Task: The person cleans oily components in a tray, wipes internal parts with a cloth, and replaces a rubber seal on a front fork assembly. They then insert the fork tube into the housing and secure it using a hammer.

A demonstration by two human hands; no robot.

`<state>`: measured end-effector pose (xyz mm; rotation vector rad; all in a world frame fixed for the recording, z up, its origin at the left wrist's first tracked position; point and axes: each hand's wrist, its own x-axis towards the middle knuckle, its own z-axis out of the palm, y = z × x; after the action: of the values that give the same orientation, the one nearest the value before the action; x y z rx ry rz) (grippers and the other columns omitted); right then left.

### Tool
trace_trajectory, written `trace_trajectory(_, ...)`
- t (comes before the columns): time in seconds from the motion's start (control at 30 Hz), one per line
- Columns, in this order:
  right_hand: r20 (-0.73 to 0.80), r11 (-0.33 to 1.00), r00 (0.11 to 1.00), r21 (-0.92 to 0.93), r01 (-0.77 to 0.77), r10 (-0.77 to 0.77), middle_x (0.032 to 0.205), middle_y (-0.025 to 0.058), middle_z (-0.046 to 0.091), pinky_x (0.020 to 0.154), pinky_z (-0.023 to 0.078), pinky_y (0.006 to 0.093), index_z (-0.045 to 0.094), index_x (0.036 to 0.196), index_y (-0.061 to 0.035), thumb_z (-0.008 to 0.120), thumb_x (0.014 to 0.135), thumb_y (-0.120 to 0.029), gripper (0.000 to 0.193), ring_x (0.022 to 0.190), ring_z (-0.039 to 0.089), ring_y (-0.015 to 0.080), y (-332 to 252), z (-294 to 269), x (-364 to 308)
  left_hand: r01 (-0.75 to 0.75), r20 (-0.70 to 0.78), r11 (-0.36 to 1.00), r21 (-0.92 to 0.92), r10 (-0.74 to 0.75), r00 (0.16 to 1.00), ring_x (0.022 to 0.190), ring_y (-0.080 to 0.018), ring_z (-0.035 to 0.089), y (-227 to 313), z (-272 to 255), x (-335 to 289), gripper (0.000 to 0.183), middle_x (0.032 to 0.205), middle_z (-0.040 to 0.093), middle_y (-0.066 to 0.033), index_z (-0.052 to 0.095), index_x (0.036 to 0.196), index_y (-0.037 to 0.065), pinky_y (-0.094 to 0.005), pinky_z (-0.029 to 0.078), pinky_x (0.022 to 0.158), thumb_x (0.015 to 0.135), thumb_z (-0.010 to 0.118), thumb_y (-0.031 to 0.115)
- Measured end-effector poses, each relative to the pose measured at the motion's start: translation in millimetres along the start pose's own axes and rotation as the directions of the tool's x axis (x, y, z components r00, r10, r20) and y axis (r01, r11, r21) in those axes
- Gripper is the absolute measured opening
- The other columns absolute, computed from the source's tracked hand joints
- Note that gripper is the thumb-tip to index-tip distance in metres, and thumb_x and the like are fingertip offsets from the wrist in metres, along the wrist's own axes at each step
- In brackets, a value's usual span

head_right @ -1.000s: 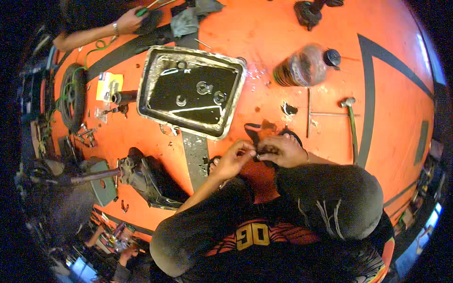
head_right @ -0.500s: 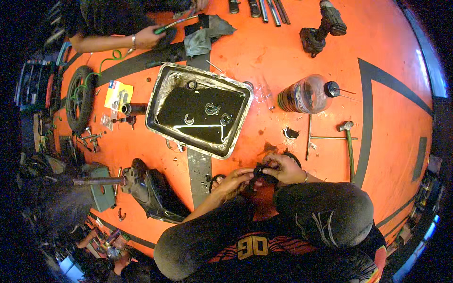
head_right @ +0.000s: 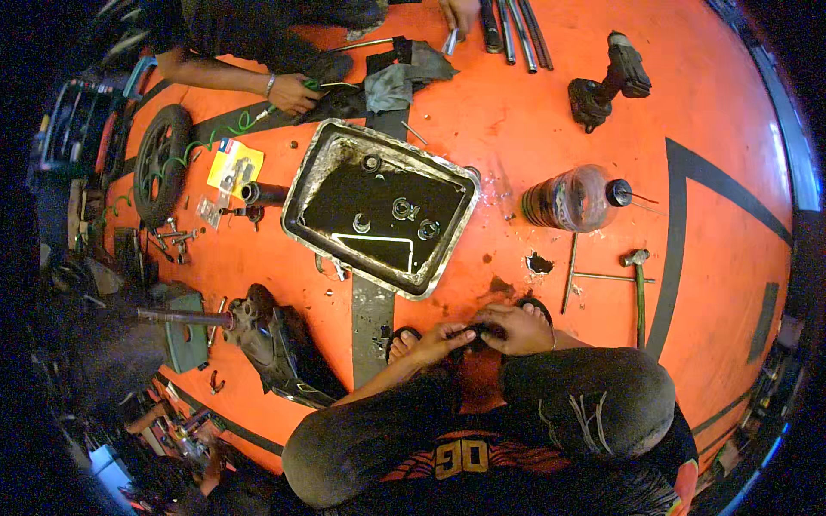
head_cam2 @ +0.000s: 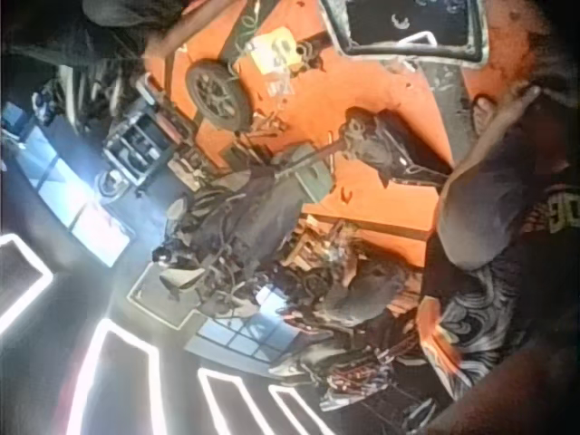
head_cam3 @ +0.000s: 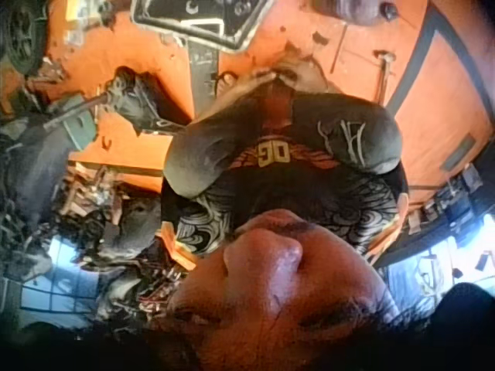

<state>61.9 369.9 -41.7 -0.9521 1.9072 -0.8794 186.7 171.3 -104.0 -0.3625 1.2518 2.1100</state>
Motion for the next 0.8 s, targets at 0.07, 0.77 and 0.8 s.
trace_trajectory(0.07, 0.030, 0.998, 0.998, 0.045, 0.045, -0.046, 0.120, 0.0138, 0.062, 0.095, 0.050, 0.0404, 0.061, 0.125, -0.0076, 0.069, 0.089, -0.029, 0.043, 0.109, 0.062, 0.0342, -9.8, -7.2, 3.5, -0.013, 0.002, 0.999, -0.036, 0.013, 1.000, 0.079, -0.0054, 0.059, -3.3, -0.3, -1.7, 0.028, 0.086, 0.064, 0.0020, 0.067, 0.110, 0.005, -0.0232, 0.050, 0.064, 0.101, 0.061, 0.031)
trace_trajectory(0.77, -0.192, 0.984, 0.969, -0.050, -0.168, 0.156, 0.112, 0.0111, 0.069, 0.084, 0.056, 0.0362, 0.063, 0.120, -0.0079, 0.080, 0.078, -0.030, 0.050, 0.099, 0.070, 0.0276, -11.5, 5.5, 11.4, -0.252, -0.213, 0.848, 0.466, 0.384, 0.899, 0.071, -0.0206, 0.063, -0.6, 2.1, 8.2, 0.022, 0.076, 0.064, -0.0117, 0.067, 0.092, 0.001, -0.0349, 0.050, 0.067, 0.091, 0.071, 0.022)
trace_trajectory(0.8, -0.167, 0.990, 0.980, -0.064, -0.122, 0.110, 0.114, 0.0114, 0.068, 0.085, 0.056, 0.0369, 0.063, 0.120, -0.0081, 0.079, 0.078, -0.030, 0.050, 0.100, 0.069, 0.0284, -11.6, 5.7, 15.5, -0.212, -0.221, 0.874, 0.438, 0.334, 0.916, 0.068, -0.0187, 0.061, 2.8, 3.8, 6.5, 0.024, 0.074, 0.063, -0.0100, 0.067, 0.092, 0.001, -0.0338, 0.049, 0.065, 0.091, 0.071, 0.024)
